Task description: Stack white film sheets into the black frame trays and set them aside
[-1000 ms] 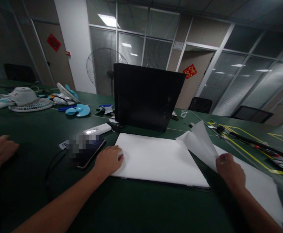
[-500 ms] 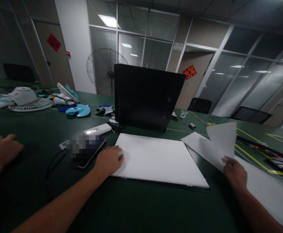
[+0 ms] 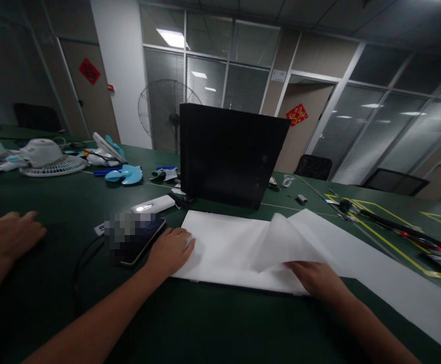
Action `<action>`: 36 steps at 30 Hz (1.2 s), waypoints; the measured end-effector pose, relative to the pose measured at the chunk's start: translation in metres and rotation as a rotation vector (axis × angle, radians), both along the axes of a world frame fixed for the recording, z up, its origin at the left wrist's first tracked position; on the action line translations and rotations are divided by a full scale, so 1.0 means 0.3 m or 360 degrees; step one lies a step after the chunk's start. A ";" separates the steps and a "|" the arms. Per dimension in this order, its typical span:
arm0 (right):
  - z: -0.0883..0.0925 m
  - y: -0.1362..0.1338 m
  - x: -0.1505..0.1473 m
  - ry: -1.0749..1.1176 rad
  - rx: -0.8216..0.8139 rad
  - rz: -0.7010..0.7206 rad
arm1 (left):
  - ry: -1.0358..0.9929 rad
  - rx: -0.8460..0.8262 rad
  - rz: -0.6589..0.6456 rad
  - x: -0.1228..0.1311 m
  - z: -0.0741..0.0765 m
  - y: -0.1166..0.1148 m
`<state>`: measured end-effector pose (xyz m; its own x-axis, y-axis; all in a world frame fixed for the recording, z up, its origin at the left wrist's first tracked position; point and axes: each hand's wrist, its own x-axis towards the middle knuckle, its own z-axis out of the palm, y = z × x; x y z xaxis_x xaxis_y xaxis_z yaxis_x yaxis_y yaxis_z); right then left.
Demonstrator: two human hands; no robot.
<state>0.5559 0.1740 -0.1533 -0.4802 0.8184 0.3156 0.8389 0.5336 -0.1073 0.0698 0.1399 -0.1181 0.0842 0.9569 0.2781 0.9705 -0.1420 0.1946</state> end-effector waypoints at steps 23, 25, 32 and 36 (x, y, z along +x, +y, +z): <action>0.063 -0.041 -0.064 0.0115 0.0304 0.0598 | 0.0137 -0.0189 0.0103 0.015 -0.004 -0.009; 0.031 0.018 0.054 0.0188 0.0388 0.0206 | 0.0154 -0.0183 0.0074 0.004 -0.010 -0.004; -0.082 0.164 0.412 -0.0019 -0.0100 -0.0948 | 0.0274 -0.0135 0.0068 -0.006 -0.018 0.003; -0.087 0.171 0.451 -0.0059 -0.0192 -0.1037 | 0.0284 -0.0118 0.0084 0.002 -0.011 -0.003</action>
<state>0.6914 0.2252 -0.1794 0.1165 0.9736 0.1962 0.9902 -0.0985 -0.0994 0.0703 0.1391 -0.1213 0.0753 0.9785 0.1918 0.9963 -0.0820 0.0269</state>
